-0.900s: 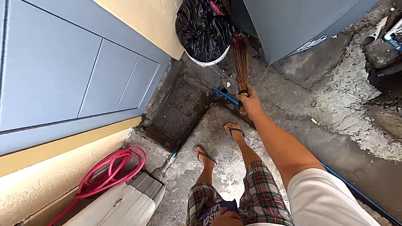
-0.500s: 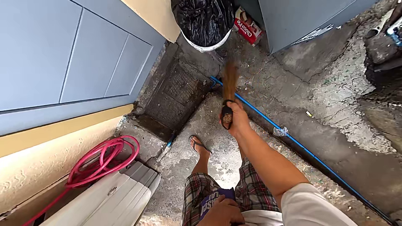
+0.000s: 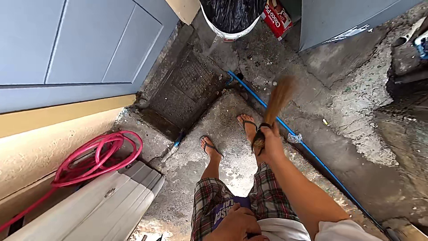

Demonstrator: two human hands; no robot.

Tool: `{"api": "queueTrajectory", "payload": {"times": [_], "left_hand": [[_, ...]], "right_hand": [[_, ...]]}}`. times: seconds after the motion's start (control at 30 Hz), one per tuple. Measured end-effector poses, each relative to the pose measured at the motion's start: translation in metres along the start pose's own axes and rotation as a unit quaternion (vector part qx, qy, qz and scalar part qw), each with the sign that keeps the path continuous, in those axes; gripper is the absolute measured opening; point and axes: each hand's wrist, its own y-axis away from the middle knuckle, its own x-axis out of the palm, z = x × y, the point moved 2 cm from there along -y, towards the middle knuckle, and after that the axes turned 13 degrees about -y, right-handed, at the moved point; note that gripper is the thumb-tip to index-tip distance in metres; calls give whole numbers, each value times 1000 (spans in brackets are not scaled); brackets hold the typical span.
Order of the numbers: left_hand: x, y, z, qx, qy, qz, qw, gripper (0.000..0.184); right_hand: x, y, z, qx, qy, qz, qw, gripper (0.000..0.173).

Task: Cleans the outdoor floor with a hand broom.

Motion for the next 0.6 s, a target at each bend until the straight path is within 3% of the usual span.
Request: {"api": "queueTrajectory", "payload": {"times": [0.17,0.27,0.37,0.43,0.47,0.6], "left_hand": [[-3,20,10,-19,-6,-23,1000,47],[2,31,21,-40,-4,-39,998,45],[9,46,30,-41,20,-49,998,47],[11,49,35,-34,33,-51,998,49],[11,50,36,-29,35,-54,997,49],[2,54,33,0,41,-96,995,47]], "right_hand": [[115,-19,-49,130,-89,125,980,46],[160,-76,-60,201,-85,79,973,32],[145,-101,-52,103,-124,8,987,30],[128,-77,-54,22,-107,23,994,38],[127,-49,-64,21,-80,37,996,37],[156,58,-131,193,-69,121,971,52]]}}
